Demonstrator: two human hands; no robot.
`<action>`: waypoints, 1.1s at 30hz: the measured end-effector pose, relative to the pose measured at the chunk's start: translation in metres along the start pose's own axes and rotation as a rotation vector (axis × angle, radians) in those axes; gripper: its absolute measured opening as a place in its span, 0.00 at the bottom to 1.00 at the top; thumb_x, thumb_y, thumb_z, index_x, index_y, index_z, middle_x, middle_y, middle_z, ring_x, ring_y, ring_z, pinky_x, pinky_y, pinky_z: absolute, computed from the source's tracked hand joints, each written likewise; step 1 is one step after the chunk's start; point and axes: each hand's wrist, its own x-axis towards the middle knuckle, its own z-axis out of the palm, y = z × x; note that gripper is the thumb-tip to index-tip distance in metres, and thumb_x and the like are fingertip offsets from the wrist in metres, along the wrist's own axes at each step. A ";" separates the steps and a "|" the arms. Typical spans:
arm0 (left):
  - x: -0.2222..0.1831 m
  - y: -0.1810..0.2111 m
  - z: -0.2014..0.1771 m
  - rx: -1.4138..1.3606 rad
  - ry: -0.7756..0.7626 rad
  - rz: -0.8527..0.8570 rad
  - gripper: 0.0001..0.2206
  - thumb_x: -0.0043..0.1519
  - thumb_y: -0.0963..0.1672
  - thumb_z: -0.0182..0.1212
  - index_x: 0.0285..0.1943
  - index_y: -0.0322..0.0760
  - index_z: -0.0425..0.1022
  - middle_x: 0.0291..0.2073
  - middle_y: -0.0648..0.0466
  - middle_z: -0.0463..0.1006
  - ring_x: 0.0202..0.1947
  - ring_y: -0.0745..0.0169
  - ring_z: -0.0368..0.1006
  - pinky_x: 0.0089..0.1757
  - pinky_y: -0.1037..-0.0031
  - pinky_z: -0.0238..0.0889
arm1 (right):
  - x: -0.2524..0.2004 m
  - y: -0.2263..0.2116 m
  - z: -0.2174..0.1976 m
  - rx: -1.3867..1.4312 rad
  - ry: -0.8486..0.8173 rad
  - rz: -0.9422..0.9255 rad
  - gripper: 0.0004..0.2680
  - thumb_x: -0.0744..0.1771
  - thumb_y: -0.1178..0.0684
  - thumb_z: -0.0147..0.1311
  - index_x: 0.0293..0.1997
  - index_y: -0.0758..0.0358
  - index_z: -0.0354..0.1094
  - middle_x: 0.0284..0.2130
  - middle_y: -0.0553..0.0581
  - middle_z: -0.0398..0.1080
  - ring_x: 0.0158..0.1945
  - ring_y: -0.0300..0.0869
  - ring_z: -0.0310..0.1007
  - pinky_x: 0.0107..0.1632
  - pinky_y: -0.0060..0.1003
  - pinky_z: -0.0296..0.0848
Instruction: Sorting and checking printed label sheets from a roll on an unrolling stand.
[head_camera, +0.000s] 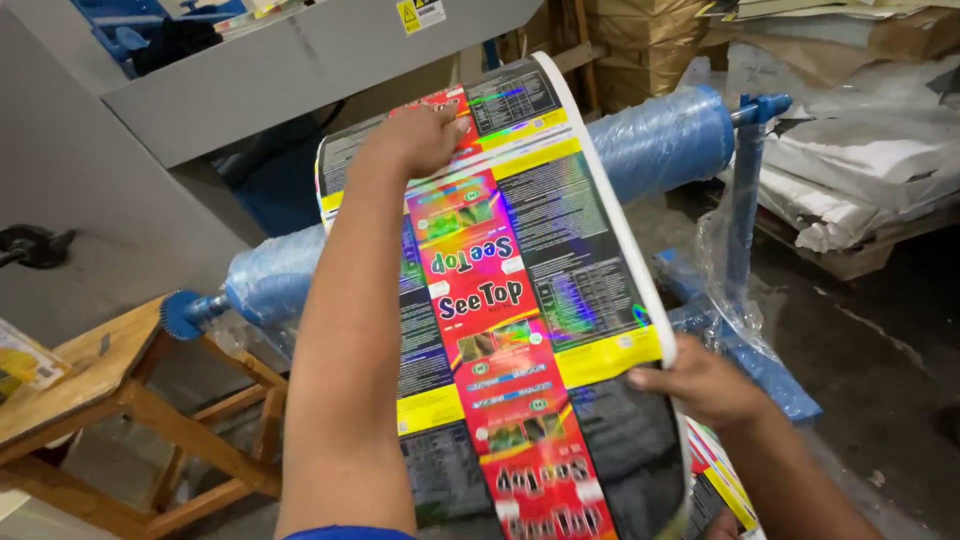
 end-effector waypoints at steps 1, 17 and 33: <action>0.001 -0.004 0.002 -0.014 -0.027 0.040 0.27 0.69 0.57 0.40 0.73 0.48 0.64 0.67 0.46 0.68 0.67 0.42 0.63 0.62 0.53 0.57 | -0.016 -0.032 0.018 0.077 -0.028 -0.027 0.16 0.64 0.60 0.63 0.57 0.73 0.72 0.50 0.60 0.77 0.53 0.44 0.75 0.59 0.42 0.70; -0.026 0.083 0.030 -0.027 0.148 0.082 0.51 0.51 0.67 0.57 0.77 0.39 0.51 0.76 0.46 0.51 0.75 0.45 0.44 0.59 0.23 0.40 | -0.041 0.047 0.013 0.086 0.059 0.157 0.14 0.64 0.58 0.62 0.54 0.72 0.75 0.46 0.57 0.81 0.49 0.41 0.77 0.56 0.38 0.72; -0.035 0.101 0.062 -0.003 0.220 0.066 0.57 0.50 0.69 0.59 0.80 0.34 0.47 0.79 0.43 0.43 0.79 0.43 0.31 0.60 0.17 0.27 | -0.014 0.220 0.009 -0.132 0.190 0.218 0.12 0.67 0.51 0.62 0.47 0.73 0.75 0.36 0.55 0.76 0.39 0.42 0.72 0.45 0.42 0.73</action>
